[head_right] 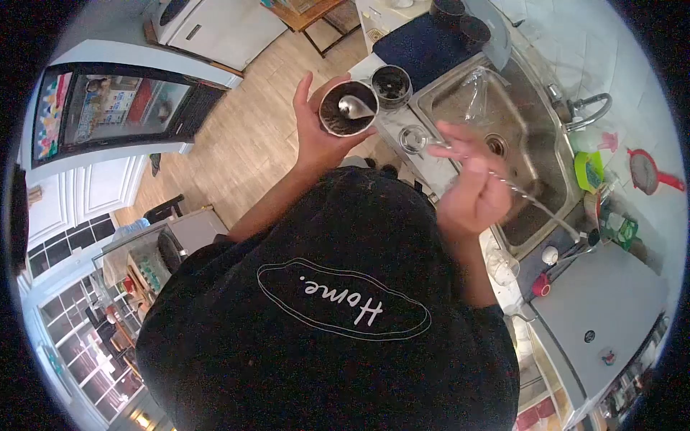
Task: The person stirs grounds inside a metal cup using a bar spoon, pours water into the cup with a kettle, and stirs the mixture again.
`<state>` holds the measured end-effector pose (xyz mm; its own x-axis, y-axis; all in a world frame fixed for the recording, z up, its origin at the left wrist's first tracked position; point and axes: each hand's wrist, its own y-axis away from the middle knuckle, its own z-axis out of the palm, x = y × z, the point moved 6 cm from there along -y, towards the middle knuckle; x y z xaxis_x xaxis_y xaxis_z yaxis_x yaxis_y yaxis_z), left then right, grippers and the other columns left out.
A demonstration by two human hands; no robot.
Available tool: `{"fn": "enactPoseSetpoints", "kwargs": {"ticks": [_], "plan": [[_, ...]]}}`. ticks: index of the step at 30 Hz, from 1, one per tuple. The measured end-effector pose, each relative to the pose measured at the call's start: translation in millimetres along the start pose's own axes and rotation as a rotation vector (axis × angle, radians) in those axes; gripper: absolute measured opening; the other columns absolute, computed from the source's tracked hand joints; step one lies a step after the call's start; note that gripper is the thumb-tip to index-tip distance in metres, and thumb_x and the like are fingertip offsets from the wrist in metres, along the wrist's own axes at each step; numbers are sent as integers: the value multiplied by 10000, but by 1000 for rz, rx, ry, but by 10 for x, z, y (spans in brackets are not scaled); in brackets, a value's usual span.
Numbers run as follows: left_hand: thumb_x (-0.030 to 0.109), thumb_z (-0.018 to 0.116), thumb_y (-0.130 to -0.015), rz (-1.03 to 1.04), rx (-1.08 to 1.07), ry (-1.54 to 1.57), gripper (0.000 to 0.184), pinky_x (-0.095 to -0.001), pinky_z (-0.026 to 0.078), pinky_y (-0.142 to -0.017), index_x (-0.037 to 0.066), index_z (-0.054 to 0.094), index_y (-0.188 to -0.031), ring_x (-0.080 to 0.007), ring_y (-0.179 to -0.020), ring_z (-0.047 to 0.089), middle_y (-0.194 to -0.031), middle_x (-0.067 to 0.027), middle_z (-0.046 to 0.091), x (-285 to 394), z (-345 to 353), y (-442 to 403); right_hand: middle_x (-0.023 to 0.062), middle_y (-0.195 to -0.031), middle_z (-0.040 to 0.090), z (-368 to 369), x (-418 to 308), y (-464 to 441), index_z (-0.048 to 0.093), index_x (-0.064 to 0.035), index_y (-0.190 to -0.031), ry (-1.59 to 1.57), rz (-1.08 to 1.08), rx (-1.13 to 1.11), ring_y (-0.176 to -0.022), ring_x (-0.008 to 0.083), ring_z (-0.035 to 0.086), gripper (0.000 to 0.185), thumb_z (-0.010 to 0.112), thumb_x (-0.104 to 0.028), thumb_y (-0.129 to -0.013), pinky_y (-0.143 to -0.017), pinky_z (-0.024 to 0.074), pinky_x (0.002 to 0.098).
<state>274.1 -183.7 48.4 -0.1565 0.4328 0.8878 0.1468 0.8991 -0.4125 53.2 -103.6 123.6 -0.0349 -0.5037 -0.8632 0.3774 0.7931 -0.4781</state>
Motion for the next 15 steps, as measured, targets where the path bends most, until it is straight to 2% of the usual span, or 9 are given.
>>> {"fn": "enactPoseSetpoints", "kwargs": {"ticks": [4, 7, 10, 13, 15], "plan": [[53, 946, -655, 70, 4, 35, 1284, -403, 482, -1087, 48, 6, -1530, -292, -1280, 556, -1433, -235, 475, 108, 85, -77, 326, -1083, 677, 156, -96, -17, 639, 118, -974, 232, -151, -166, -1024, 376, 687, 287, 434, -74, -1029, -788, 610, 398], [63, 952, -648, 93, 30, 31, 1291, -391, 488, -1078, 49, 11, -1531, -288, -1266, 564, -1420, -235, 483, 176, 136, -105, 290, -1047, 704, 220, -80, -6, 671, 98, -931, 166, -19, -99, -1018, 354, 691, 173, 528, 9, -966, -844, 584, 425], [71, 957, -643, 148, 14, -11, 1295, -381, 489, -1073, 44, 14, -1530, -284, -1257, 570, -1411, -231, 489, 239, 164, -105, 260, -1016, 726, 246, -107, -8, 700, 76, -901, 279, -121, -126, -1002, 335, 699, 141, 576, 18, -931, -901, 545, 418], [79, 961, -639, 166, 13, -51, 1296, -376, 486, -1073, 39, 17, -1527, -285, -1258, 571, -1414, -228, 487, 258, 172, -95, 240, -1012, 733, 245, -70, 25, 721, 66, -870, 304, -122, -119, -996, 324, 703, 137, 598, 20, -910, -930, 530, 426], [93, 949, -661, 165, 46, -29, 1229, -391, 486, -1061, 22, 72, -1518, -294, -1245, 587, -1384, -226, 535, 274, 161, -85, 232, -1009, 736, 266, -54, 32, 727, 60, -864, 292, -109, -118, -992, 325, 705, 140, 599, 22, -906, -942, 524, 433]]}}
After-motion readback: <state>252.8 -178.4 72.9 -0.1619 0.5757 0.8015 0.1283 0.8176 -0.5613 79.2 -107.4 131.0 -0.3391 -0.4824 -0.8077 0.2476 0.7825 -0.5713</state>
